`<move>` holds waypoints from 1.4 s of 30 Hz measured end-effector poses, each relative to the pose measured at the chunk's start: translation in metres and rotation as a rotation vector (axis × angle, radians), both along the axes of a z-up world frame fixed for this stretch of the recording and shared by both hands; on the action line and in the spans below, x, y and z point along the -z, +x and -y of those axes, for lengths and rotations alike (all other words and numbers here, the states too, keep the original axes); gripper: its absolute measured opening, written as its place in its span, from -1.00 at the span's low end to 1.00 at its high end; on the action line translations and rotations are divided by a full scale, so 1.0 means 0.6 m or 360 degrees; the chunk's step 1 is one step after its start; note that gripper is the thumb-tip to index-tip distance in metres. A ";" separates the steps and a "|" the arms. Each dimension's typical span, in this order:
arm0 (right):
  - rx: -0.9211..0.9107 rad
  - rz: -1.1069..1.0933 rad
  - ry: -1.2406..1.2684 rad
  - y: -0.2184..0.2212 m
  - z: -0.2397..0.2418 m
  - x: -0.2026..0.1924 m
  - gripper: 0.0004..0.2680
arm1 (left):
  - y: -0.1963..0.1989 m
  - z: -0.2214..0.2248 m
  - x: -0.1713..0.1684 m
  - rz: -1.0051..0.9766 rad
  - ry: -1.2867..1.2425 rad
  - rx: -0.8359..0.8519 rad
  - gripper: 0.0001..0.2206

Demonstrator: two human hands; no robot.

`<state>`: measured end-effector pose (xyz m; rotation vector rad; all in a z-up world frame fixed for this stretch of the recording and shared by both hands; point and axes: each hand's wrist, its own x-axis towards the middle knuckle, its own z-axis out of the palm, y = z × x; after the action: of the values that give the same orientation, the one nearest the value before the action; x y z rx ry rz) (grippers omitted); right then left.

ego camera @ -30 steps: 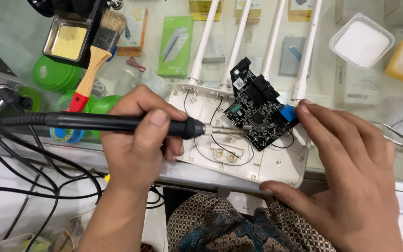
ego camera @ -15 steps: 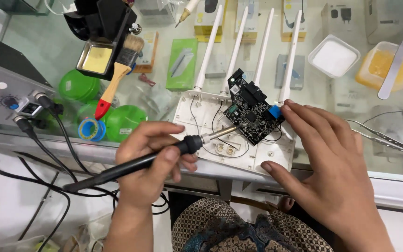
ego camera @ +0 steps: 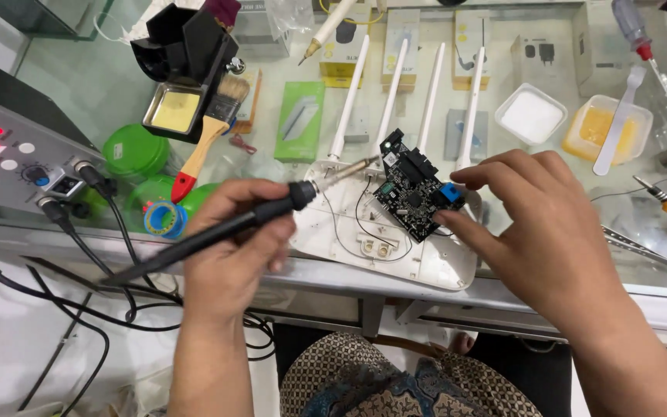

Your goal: Disassembling a wireless router and soldering components on the internal circuit board.

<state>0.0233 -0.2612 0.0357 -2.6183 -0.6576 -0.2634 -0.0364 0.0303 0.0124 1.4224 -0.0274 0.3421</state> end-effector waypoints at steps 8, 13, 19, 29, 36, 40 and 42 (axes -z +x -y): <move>-0.0100 0.0307 0.0196 0.003 0.002 0.034 -0.89 | 0.091 0.043 -0.101 0.0651 0.0914 -0.0195 -0.77; -0.0197 0.0215 0.0297 0.007 0.010 0.034 -0.87 | 0.156 0.066 -0.117 0.0543 0.0602 0.0335 -0.82; -0.0168 0.0290 0.0199 0.009 0.018 0.040 -0.83 | 0.176 0.088 -0.088 0.0610 0.0659 0.0701 -0.82; -0.0147 0.0150 0.0224 0.014 0.026 0.045 -0.82 | 0.160 0.127 -0.070 0.0625 0.0798 0.0859 -0.84; -0.0066 0.0046 0.0242 0.005 0.029 0.047 -0.77 | 0.178 0.127 -0.047 0.0602 0.0922 0.0543 -0.73; -0.0040 -0.0053 0.0257 0.005 0.024 0.047 -0.78 | 0.170 0.132 -0.048 0.0760 0.0956 0.0523 -0.76; -0.0056 -0.0047 0.0254 0.004 0.023 0.043 -0.79 | 0.159 0.136 -0.051 0.0770 0.0930 0.0484 -0.79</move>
<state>0.0260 -0.2748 0.0098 -2.4514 -0.6449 -0.2551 0.0590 -0.0516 0.0430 1.8442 -0.7841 0.4381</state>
